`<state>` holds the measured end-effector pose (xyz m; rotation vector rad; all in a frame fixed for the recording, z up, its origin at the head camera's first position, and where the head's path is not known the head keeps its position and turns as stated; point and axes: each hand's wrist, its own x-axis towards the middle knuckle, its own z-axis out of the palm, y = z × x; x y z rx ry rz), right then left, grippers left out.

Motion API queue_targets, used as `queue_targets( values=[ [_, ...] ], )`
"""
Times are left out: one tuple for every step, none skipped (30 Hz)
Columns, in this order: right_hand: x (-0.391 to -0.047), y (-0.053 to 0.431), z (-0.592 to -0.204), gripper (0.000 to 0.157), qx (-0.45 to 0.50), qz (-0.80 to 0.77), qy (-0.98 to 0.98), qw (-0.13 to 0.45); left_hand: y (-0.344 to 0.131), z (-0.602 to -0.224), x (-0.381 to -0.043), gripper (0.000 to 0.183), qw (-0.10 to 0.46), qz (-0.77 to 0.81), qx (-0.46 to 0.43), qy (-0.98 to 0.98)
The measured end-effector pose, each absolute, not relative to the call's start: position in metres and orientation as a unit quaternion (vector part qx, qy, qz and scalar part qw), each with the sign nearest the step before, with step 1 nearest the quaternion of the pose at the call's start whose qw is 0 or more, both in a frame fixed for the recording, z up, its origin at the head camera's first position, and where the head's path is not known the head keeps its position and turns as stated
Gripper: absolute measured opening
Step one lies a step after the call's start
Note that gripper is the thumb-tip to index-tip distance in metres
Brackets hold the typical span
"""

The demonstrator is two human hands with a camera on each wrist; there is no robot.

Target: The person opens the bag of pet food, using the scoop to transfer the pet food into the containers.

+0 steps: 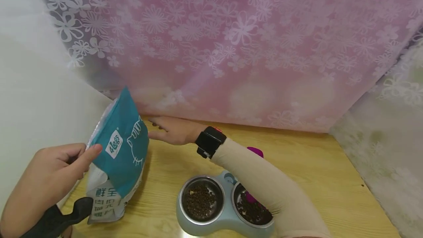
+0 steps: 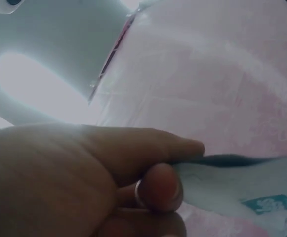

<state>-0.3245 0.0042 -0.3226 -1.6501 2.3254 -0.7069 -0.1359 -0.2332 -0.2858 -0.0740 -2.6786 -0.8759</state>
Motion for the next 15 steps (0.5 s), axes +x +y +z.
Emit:
queue_targets(
  values=[
    [-0.316,0.013,-0.321,0.066,-0.546,-0.224,0.8,0.103,-0.234,-0.286,-0.137,0.051,0.158,-0.303,-0.026,-0.939],
    [-0.306,0.023,-0.319,0.066,-0.531,-0.215,0.812,0.108,-0.235,-0.286,-0.138,0.051,0.157,-0.301,-0.025,-0.94],
    [-0.296,0.033,-0.317,0.066,-0.519,-0.197,0.826,0.103,-0.237,-0.286,-0.139,0.051,0.157,-0.296,-0.026,-0.942],
    [-0.287,0.043,-0.317,0.067,-0.516,-0.187,0.831,0.093,-0.238,-0.287,-0.141,0.052,0.156,-0.291,-0.027,-0.944],
    [-0.277,0.053,-0.317,0.066,-0.514,-0.187,0.833,0.087,-0.239,-0.288,-0.142,0.052,0.153,-0.288,-0.025,-0.945],
    [-0.267,0.064,-0.317,0.066,-0.511,-0.19,0.834,0.082,-0.241,-0.29,-0.143,0.052,0.148,-0.279,-0.024,-0.949],
    [-0.259,0.074,-0.319,0.064,-0.51,-0.199,0.833,0.079,-0.244,-0.291,-0.145,0.052,0.139,-0.273,-0.022,-0.952],
    [-0.251,0.084,-0.321,0.062,-0.507,-0.209,0.833,0.075,-0.247,-0.293,-0.145,0.053,0.129,-0.267,-0.02,-0.955],
    [-0.245,0.094,-0.324,0.06,-0.5,-0.219,0.834,0.072,-0.25,-0.296,-0.145,0.054,0.115,-0.26,-0.019,-0.958],
    [-0.24,0.104,-0.327,0.057,-0.491,-0.233,0.836,0.071,-0.254,-0.298,-0.145,0.056,0.092,-0.255,-0.014,-0.962],
    [-0.236,0.114,-0.331,0.055,-0.476,-0.243,0.843,0.064,-0.257,-0.3,-0.144,0.058,0.067,-0.248,-0.01,-0.966],
    [-0.234,0.124,-0.335,0.052,-0.46,-0.251,0.85,0.055,-0.26,-0.302,-0.143,0.06,0.038,-0.24,-0.005,-0.97],
    [-0.233,0.133,-0.34,0.049,-0.442,-0.258,0.858,0.042,-0.262,-0.304,-0.141,0.062,0.013,-0.234,-0.002,-0.972],
    [-0.231,0.141,-0.344,0.046,-0.422,-0.262,0.868,0.022,-0.262,-0.307,-0.139,0.063,-0.01,-0.225,-0.001,-0.974],
    [-0.23,0.149,-0.348,0.043,-0.404,-0.262,0.877,-0.002,-0.261,-0.31,-0.138,0.064,-0.027,-0.216,-0.008,-0.976]
  ],
)
